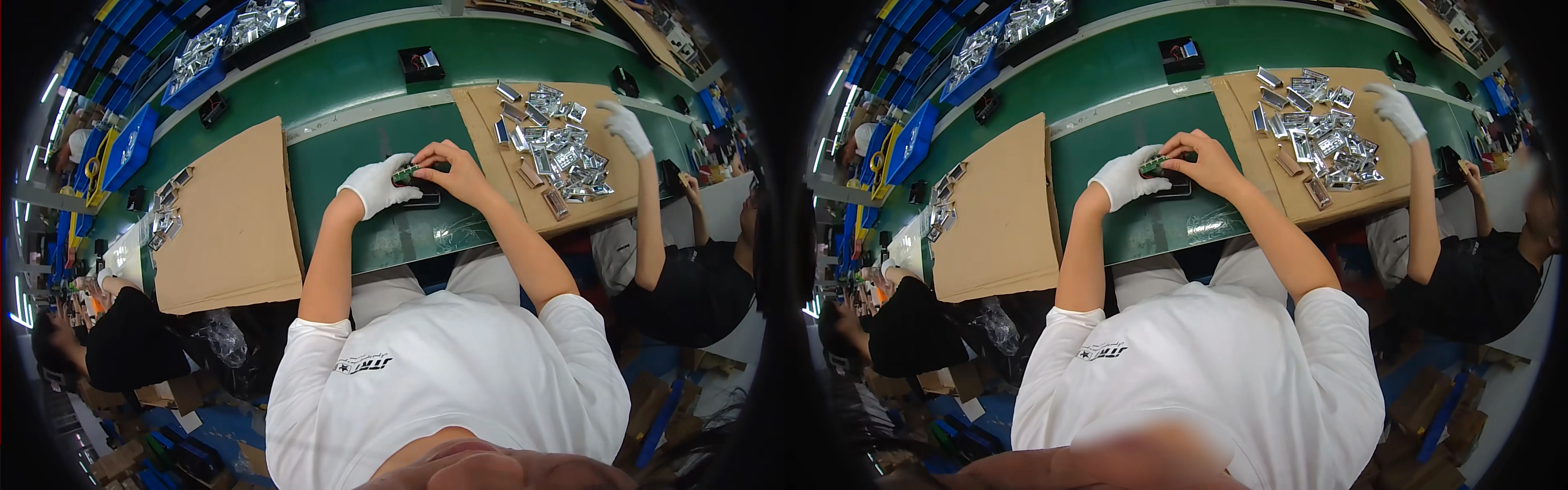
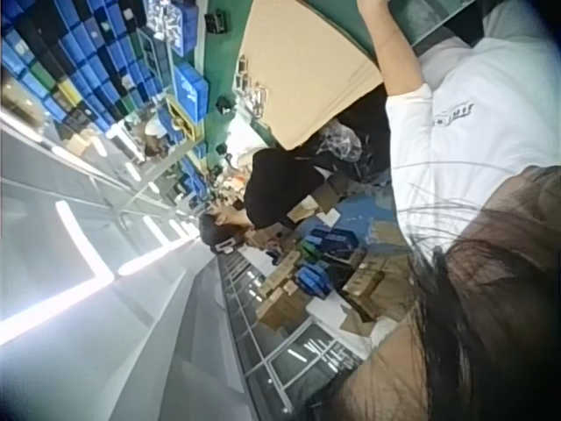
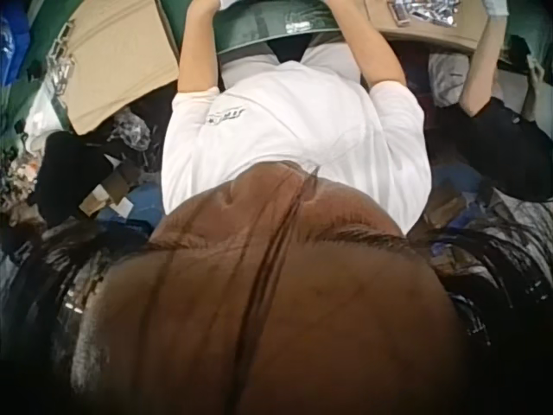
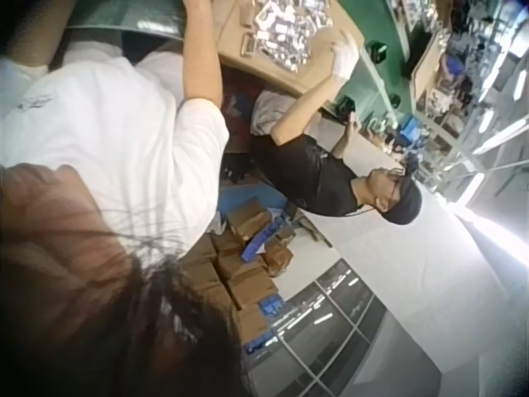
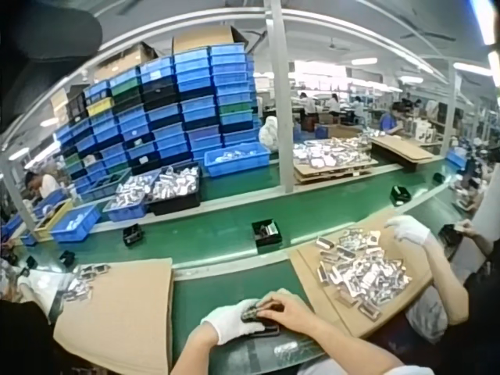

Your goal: Assemble electronic devices by inserting components and batteries into plastic housings at a factory workstation.

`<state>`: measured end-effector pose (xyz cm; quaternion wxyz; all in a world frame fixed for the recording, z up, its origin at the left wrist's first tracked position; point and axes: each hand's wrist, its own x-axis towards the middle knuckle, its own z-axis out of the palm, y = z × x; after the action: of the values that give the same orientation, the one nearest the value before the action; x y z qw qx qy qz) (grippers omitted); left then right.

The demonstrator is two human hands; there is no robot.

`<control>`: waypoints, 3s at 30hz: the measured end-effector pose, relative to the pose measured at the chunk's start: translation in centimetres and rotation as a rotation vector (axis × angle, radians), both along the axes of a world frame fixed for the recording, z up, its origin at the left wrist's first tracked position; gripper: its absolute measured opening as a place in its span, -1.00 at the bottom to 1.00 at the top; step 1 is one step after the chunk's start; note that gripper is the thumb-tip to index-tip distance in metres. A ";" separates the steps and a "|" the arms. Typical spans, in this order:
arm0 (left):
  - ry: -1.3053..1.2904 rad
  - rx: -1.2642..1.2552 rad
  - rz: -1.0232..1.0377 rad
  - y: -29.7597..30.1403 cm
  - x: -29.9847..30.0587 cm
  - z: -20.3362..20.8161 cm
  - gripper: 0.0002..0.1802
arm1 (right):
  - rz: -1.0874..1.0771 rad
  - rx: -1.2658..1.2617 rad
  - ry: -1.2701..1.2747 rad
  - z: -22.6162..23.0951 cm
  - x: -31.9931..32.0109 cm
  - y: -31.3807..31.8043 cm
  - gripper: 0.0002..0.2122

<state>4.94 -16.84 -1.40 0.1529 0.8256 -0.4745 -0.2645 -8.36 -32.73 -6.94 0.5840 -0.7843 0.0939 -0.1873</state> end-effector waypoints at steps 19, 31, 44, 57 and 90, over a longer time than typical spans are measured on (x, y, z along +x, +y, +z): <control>-0.234 -0.440 0.351 4.5 -4.8 1.4 -0.49 | -0.166 -0.410 -0.098 -1.3 -0.8 2.0 -0.85; -0.669 0.435 1.212 36.0 27.5 0.1 -0.48 | -0.123 -0.073 -0.023 -0.9 -1.0 1.9 -0.83; -0.483 0.483 1.207 40.8 30.6 -2.1 -0.58 | -0.124 -0.044 -0.011 -1.6 -1.8 1.3 -0.82; 0.077 -0.782 0.508 8.0 -3.0 5.0 -0.56 | -0.106 -0.028 0.039 -0.3 -1.0 0.9 -0.91; -0.191 -0.512 0.002 -0.5 0.1 -1.2 -0.50 | -0.246 -0.313 -0.122 0.1 -1.9 1.3 -0.26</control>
<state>5.09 -17.36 -2.61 0.3115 0.7816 -0.5374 -0.0568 -10.23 -31.47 -6.85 0.4325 -0.8351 0.1232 -0.3167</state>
